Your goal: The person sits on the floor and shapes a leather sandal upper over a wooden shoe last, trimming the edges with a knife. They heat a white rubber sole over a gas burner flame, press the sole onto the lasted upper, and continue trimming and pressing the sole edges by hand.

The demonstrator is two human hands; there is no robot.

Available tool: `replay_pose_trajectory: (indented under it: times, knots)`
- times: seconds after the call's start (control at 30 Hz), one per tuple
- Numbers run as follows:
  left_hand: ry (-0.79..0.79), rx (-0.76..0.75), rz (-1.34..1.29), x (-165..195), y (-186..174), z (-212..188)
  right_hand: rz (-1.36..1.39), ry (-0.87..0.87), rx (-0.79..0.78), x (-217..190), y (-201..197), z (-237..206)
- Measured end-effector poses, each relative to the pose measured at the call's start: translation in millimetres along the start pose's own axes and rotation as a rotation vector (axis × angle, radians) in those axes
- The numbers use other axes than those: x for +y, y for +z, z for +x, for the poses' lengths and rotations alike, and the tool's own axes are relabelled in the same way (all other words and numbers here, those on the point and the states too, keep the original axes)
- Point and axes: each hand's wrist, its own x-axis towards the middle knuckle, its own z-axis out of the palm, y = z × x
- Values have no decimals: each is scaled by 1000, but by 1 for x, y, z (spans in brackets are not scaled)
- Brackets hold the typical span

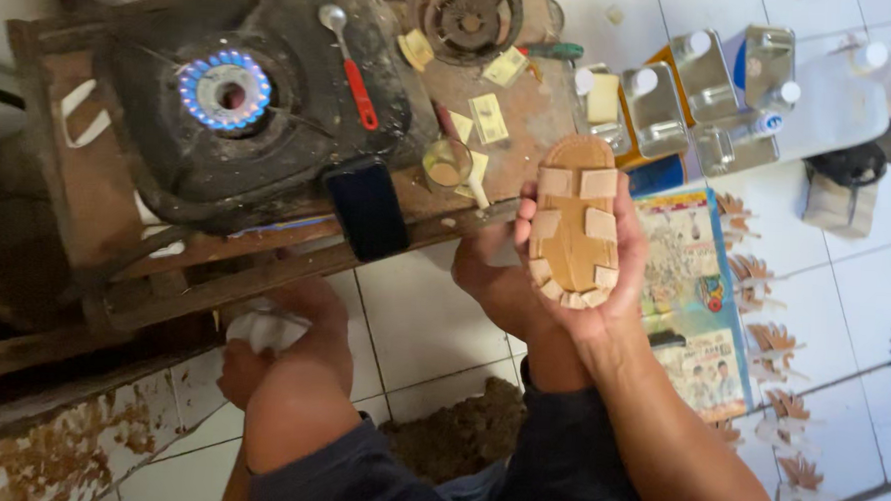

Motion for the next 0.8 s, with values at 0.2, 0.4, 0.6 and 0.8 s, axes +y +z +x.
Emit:
replay_pose_trajectory:
  times: [0.2,0.4,0.6,0.8]
  knots:
    - [-43,108,-354,-6,14,-30,-60,-45,-20,-2,-3,-3]
    - [-154,207,-1158,-22,-7,-69,-139,-51,0,-2,-4,-6]
    - [63,-51,-1968,-20,-74,-132,-276,83,-3,9,-6,0]
    - [365,-37,-1629,43,-172,-178,-400,107,6,22,7,0]
